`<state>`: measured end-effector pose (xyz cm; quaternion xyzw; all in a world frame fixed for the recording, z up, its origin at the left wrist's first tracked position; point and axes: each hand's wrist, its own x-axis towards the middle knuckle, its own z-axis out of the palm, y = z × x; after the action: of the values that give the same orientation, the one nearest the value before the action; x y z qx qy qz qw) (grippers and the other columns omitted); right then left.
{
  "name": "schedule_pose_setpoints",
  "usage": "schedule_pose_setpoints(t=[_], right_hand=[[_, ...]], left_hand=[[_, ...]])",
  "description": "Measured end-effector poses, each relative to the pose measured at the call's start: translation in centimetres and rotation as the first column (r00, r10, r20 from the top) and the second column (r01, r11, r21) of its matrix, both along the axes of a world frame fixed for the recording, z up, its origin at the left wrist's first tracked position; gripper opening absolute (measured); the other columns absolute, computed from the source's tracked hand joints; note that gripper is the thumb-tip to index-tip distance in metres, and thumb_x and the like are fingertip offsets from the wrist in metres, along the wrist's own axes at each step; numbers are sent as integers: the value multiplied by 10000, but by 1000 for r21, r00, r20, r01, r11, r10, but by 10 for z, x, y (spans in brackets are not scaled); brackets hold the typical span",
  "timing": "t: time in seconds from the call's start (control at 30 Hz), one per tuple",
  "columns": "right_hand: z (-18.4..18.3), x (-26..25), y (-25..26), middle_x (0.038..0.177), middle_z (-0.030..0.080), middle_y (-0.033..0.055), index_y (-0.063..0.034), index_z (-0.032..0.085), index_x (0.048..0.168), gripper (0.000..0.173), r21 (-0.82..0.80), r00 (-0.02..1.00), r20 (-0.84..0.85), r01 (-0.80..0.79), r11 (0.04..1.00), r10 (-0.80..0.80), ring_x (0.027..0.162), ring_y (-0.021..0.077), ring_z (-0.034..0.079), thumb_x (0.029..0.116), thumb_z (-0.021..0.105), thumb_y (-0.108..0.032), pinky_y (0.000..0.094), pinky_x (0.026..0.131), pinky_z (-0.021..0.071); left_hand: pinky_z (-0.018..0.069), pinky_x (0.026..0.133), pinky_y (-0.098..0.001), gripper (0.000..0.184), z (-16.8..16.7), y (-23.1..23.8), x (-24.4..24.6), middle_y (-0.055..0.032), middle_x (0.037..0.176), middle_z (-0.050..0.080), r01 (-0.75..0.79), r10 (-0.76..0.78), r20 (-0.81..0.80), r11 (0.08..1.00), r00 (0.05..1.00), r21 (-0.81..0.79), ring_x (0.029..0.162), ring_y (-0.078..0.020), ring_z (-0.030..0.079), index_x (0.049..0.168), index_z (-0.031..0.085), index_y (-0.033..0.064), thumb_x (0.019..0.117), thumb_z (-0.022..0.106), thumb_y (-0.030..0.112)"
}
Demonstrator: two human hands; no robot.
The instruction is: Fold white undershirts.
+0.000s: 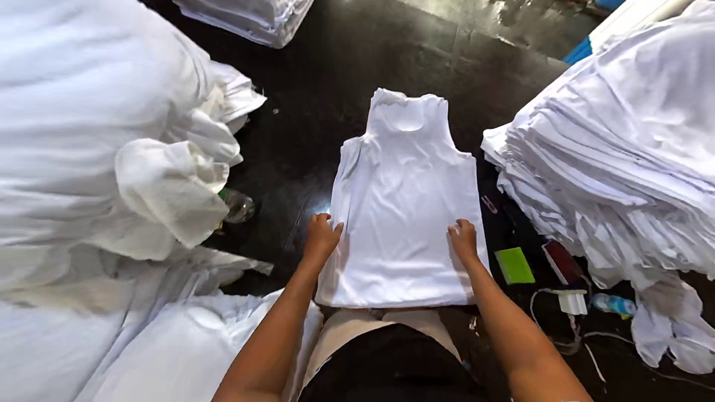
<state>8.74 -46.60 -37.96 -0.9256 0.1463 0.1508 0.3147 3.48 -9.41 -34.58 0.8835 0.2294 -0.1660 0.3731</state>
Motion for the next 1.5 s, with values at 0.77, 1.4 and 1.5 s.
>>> schedule_pose_setpoints(t=[0.77,1.4,1.5], right_hand=[[51,196,-62,1281,604,292,108,504,1371,495,459,986,50,118,881,-159,1157,326,624,990,674,-158,466,1019,508],[339,42,-95,1119,662,-78,-174,526,1367,352,661,644,682,-343,667,-345,945,36,668,1026,475,-103,257,839,588],[344,28,-87,1088,666,-76,-196,535,1363,305,720,739,571,-243,650,-356,882,17,665,1069,455,-195,238,771,591]], left_hand=[[556,829,-390,360,21,-17,163,-153,1068,669,-506,527,-121,689,841,-519,904,-186,653,1270,571,-41,1020,622,213],[603,780,-241,199,237,113,23,99,979,732,94,508,608,715,610,-693,878,-18,700,1102,684,271,1024,559,406],[558,969,-329,436,163,226,31,59,1258,661,312,329,594,614,734,-725,1142,-70,643,1371,569,266,1011,567,512]])
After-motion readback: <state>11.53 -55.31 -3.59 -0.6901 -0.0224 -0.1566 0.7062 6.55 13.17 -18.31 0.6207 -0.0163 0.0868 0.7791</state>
